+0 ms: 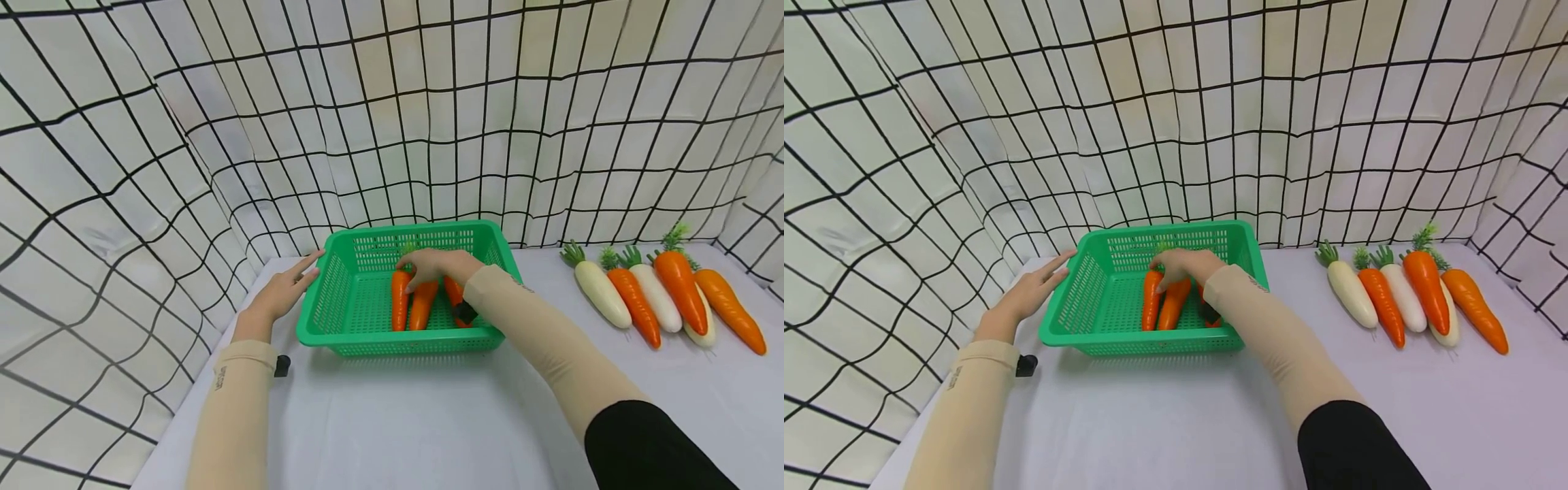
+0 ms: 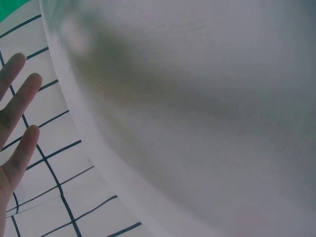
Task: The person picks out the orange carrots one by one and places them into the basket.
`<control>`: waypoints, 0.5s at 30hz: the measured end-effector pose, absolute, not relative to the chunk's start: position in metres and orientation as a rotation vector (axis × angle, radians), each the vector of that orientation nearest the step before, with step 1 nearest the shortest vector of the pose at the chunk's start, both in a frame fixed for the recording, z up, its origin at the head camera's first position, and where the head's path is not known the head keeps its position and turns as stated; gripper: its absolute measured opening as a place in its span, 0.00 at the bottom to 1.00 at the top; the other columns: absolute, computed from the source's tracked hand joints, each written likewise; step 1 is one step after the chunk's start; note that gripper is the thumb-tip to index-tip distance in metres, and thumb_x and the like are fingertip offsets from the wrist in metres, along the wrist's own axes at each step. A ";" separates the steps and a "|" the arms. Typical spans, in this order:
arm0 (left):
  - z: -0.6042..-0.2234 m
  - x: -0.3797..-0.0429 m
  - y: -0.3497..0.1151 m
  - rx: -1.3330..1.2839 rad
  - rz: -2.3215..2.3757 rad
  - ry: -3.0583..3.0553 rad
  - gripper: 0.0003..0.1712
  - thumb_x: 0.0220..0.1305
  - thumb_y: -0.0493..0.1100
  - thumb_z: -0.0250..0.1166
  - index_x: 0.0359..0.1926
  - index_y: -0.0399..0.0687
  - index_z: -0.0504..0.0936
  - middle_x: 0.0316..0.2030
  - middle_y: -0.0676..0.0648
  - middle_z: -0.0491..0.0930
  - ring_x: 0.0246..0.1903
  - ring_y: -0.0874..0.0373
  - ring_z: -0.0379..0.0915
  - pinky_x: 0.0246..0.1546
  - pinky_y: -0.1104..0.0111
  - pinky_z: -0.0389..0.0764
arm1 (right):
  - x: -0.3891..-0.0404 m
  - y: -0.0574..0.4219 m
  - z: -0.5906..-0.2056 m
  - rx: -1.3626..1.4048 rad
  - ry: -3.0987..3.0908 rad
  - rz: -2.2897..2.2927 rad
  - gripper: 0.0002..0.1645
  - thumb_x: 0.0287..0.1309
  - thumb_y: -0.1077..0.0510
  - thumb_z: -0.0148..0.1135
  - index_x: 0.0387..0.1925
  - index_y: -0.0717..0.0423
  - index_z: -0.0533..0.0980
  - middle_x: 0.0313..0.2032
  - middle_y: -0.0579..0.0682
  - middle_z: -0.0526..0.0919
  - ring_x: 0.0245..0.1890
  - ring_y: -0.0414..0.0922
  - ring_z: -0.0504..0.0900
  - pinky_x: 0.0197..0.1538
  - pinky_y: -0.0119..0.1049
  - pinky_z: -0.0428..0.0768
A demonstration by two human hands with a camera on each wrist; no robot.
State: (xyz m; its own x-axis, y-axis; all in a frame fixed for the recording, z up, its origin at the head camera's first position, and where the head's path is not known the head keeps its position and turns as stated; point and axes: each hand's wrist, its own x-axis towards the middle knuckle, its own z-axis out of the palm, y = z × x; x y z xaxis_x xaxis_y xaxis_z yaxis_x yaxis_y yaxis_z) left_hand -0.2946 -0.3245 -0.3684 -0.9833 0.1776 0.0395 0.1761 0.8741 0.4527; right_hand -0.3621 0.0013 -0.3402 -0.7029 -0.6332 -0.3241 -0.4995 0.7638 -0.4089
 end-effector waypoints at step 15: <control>-0.367 -0.293 -0.325 0.289 0.692 3.039 0.39 0.79 0.70 0.38 0.83 0.63 0.50 0.60 0.29 0.77 0.56 0.35 0.76 0.53 0.35 0.73 | -0.358 0.029 -0.321 -0.985 2.468 -0.589 0.30 0.73 0.58 0.61 0.73 0.50 0.70 0.64 0.58 0.76 0.64 0.54 0.74 0.64 0.49 0.74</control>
